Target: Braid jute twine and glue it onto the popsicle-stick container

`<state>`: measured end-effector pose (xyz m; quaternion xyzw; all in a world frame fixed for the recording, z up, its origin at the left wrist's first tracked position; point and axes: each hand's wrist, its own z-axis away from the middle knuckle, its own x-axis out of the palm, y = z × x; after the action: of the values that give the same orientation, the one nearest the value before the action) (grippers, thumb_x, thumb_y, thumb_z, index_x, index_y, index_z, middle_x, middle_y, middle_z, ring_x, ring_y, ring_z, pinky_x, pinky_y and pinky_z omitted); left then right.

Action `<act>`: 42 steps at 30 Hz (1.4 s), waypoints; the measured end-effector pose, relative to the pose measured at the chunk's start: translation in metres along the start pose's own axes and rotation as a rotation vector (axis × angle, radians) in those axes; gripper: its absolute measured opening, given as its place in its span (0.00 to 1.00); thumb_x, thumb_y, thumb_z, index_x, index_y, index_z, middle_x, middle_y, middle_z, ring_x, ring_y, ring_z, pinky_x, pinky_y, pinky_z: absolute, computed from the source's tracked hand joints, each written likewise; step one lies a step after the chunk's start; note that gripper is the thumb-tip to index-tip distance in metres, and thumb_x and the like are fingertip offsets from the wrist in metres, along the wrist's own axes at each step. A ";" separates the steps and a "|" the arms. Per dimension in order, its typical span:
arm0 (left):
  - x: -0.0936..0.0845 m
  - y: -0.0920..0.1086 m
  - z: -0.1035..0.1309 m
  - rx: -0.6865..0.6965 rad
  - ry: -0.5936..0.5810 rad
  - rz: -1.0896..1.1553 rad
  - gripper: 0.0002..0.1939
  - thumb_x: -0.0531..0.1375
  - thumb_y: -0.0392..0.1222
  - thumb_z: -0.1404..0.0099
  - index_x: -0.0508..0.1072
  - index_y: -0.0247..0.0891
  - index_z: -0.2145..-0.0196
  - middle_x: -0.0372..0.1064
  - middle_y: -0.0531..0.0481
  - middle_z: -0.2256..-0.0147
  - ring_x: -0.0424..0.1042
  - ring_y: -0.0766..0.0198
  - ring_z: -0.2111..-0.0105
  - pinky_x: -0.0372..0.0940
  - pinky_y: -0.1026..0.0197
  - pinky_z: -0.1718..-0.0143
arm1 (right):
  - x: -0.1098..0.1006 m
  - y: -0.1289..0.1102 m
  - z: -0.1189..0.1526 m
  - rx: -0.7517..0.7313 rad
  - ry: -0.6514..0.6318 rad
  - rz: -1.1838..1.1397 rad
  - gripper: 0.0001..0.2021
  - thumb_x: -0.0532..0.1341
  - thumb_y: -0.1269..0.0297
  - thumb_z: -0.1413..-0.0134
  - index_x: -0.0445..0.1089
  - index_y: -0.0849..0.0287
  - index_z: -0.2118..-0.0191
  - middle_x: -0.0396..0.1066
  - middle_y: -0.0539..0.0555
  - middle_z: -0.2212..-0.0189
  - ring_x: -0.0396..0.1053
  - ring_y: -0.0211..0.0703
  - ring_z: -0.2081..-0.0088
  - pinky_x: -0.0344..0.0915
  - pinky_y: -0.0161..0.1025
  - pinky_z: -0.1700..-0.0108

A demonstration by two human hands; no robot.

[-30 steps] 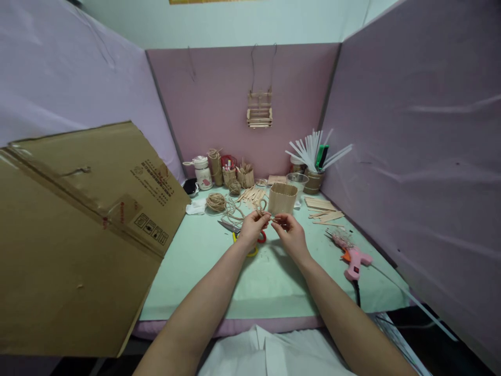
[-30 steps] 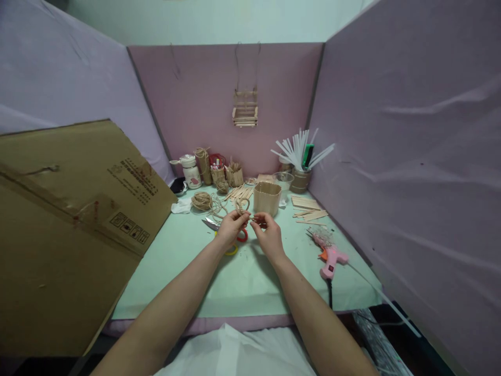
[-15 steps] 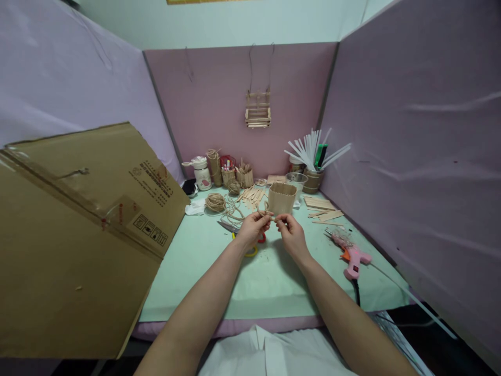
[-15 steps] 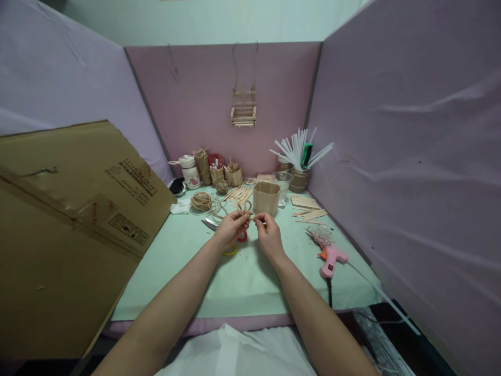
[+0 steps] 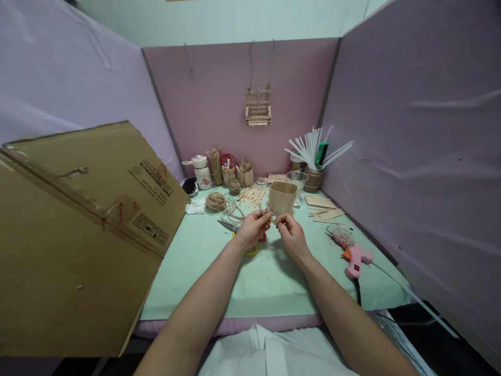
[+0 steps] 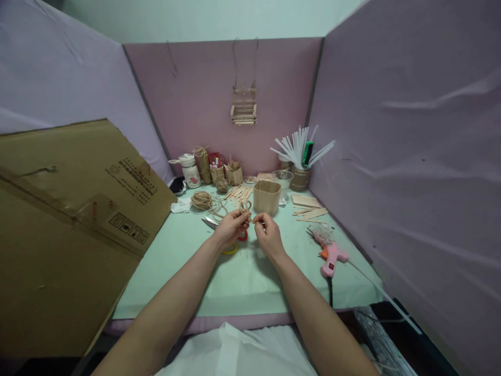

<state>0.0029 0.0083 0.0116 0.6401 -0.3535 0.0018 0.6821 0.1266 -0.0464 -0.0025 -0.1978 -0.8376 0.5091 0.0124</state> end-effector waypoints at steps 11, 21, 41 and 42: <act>0.005 -0.006 0.002 0.005 -0.011 0.027 0.16 0.70 0.45 0.53 0.69 0.32 0.74 0.62 0.55 0.77 0.60 0.75 0.77 0.55 0.69 0.73 | 0.000 -0.003 0.001 -0.148 0.077 0.103 0.08 0.60 0.58 0.48 0.70 0.57 0.67 0.72 0.53 0.71 0.68 0.41 0.69 0.66 0.40 0.64; 0.003 -0.003 0.003 -0.029 -0.015 0.040 0.16 0.71 0.42 0.55 0.73 0.33 0.71 0.63 0.54 0.76 0.59 0.75 0.78 0.54 0.68 0.74 | 0.000 -0.005 -0.003 0.092 0.034 -0.240 0.12 0.64 0.55 0.53 0.69 0.59 0.68 0.72 0.52 0.72 0.68 0.39 0.72 0.65 0.37 0.69; -0.010 0.011 -0.005 0.012 0.257 0.380 0.04 0.57 0.34 0.38 0.67 0.34 0.71 0.70 0.48 0.72 0.73 0.65 0.69 0.66 0.54 0.56 | 0.000 -0.006 0.004 -0.186 -0.007 0.123 0.05 0.58 0.65 0.48 0.67 0.57 0.73 0.63 0.50 0.75 0.62 0.39 0.72 0.61 0.37 0.69; -0.013 0.014 -0.007 0.030 0.288 0.398 0.05 0.57 0.33 0.38 0.67 0.34 0.72 0.70 0.47 0.72 0.73 0.65 0.68 0.66 0.54 0.55 | 0.000 -0.007 0.004 -0.181 -0.001 0.117 0.05 0.58 0.65 0.48 0.67 0.56 0.73 0.63 0.49 0.75 0.61 0.39 0.72 0.61 0.37 0.69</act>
<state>-0.0099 0.0230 0.0178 0.5610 -0.3717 0.2328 0.7021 0.1238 -0.0530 0.0012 -0.2464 -0.8671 0.4315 -0.0356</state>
